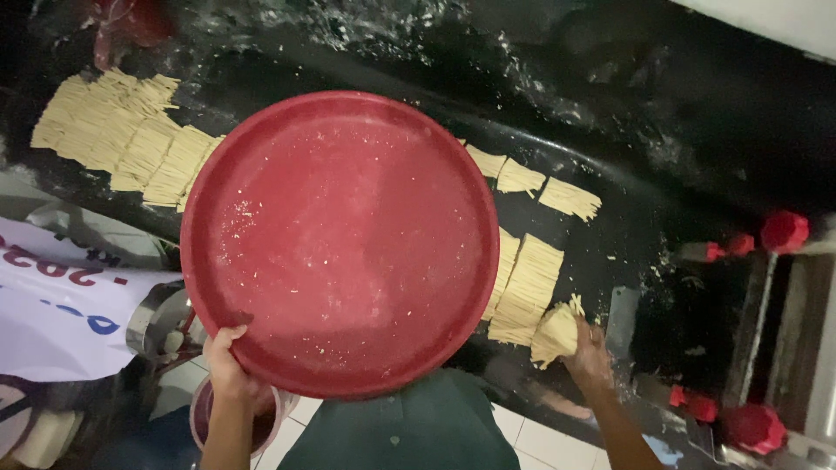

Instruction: The person uses a large knife to cut long strips of dough into smaller bundles on a black countertop. They then pick up the cut noodle bundles by hand and place them onto a red tray.

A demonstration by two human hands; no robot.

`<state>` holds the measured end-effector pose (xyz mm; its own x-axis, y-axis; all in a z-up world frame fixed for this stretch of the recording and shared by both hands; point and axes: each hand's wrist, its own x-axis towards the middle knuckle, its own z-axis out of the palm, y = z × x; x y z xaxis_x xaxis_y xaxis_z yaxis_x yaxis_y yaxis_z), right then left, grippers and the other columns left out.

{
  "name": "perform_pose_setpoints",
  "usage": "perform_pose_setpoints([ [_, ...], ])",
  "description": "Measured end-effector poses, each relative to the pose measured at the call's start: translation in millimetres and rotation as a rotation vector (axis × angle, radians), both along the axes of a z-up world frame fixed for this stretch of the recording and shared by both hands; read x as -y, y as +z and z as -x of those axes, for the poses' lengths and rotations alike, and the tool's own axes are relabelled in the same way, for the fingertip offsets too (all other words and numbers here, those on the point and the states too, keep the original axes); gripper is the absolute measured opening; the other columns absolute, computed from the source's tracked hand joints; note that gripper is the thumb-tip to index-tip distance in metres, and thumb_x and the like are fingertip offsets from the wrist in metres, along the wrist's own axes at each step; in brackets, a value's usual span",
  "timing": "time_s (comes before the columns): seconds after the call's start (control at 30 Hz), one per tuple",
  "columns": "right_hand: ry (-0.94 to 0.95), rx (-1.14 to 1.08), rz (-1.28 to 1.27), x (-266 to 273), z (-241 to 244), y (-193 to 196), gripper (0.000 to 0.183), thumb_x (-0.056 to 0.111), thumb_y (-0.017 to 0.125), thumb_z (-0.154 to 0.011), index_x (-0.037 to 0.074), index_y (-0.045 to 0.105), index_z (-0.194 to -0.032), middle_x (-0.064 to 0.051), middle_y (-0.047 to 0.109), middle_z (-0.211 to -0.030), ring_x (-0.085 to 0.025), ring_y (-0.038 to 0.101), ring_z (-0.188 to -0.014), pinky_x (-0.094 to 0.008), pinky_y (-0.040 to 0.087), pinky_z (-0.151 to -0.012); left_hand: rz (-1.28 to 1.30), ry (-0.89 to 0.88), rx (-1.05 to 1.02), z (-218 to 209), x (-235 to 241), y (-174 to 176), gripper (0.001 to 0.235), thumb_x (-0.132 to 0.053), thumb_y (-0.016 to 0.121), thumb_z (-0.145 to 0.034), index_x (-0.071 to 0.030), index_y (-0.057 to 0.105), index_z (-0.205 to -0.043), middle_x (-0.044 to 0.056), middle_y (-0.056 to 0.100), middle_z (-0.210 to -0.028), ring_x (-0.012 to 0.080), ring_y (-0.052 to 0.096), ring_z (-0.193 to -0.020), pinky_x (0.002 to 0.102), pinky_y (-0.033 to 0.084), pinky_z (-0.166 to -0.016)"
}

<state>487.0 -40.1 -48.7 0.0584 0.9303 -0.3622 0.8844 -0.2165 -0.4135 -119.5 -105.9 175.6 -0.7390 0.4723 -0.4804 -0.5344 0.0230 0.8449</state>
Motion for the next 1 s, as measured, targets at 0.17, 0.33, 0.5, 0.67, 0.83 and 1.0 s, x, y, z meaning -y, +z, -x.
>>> perform_pose_setpoints([
  [0.17,-0.102,-0.168,-0.206,-5.4,16.0,38.8,0.074,0.045,0.077,-0.072,0.011,0.060,-0.136,-0.023,0.071,-0.118,-0.047,0.068,-0.110,-0.055,0.053,-0.083,0.021,-0.049,-0.157,30.3,10.3,-30.4,0.049,-0.018,0.062,-0.061,-0.017,0.068,-0.110,-0.004,0.071,-0.097,0.0141,0.064,-0.077,0.029,0.050,-0.070],
  [0.33,-0.262,-0.098,0.161,-18.9,-0.4,25.4,0.098,0.033,0.083,-0.055,0.021,0.049,-0.146,-0.012,0.071,-0.125,-0.038,0.064,-0.117,-0.047,0.048,-0.092,0.012,-0.051,-0.181,42.5,10.9,-46.4,0.052,-0.018,0.062,-0.062,-0.019,0.066,-0.114,-0.004,0.071,-0.101,0.0131,0.064,-0.083,0.026,0.051,-0.073],
  [0.5,-0.482,-0.415,0.289,-33.3,-6.0,43.1,0.076,0.003,0.083,-0.059,0.011,0.064,-0.133,-0.010,0.074,-0.104,-0.022,0.066,-0.084,-0.038,0.052,-0.062,-0.002,-0.034,-0.093,29.5,5.1,-37.3,0.055,-0.017,0.062,-0.060,-0.018,0.068,-0.115,-0.005,0.071,-0.102,0.0130,0.064,-0.082,0.026,0.052,-0.073],
  [0.67,-0.600,-0.623,0.645,-59.0,-12.7,80.2,0.051,-0.014,0.073,-0.067,-0.001,0.073,-0.116,-0.017,0.077,-0.104,-0.032,0.072,-0.093,-0.052,0.060,-0.088,-0.088,-0.074,-0.067,20.5,1.4,-32.5,0.059,-0.016,0.061,-0.062,-0.016,0.068,-0.120,-0.002,0.071,-0.108,0.0159,0.066,-0.091,0.028,0.054,-0.079],
  [0.83,-0.516,-0.479,0.571,-72.9,-15.1,104.5,0.075,-0.007,0.088,-0.058,-0.003,0.061,-0.127,-0.035,0.068,-0.103,-0.056,0.067,-0.099,-0.067,0.055,-0.080,0.006,0.002,0.016,42.7,-1.2,-100.0,0.058,-0.022,0.073,-0.069,-0.022,0.066,-0.127,0.006,0.065,-0.103,0.0221,0.061,-0.086,0.040,0.048,-0.076],
  [1.0,-0.323,-0.341,0.584,-102.1,13.3,176.5,0.083,-0.016,0.091,-0.044,0.001,0.068,-0.121,-0.030,0.073,-0.096,-0.051,0.071,-0.091,-0.063,0.060,-0.071,-0.022,-0.005,0.017,-1.6,-37.7,-72.9,0.055,-0.024,0.081,-0.078,-0.012,0.062,-0.128,0.012,0.065,-0.107,0.0250,0.064,-0.093,0.040,0.053,-0.080],
])
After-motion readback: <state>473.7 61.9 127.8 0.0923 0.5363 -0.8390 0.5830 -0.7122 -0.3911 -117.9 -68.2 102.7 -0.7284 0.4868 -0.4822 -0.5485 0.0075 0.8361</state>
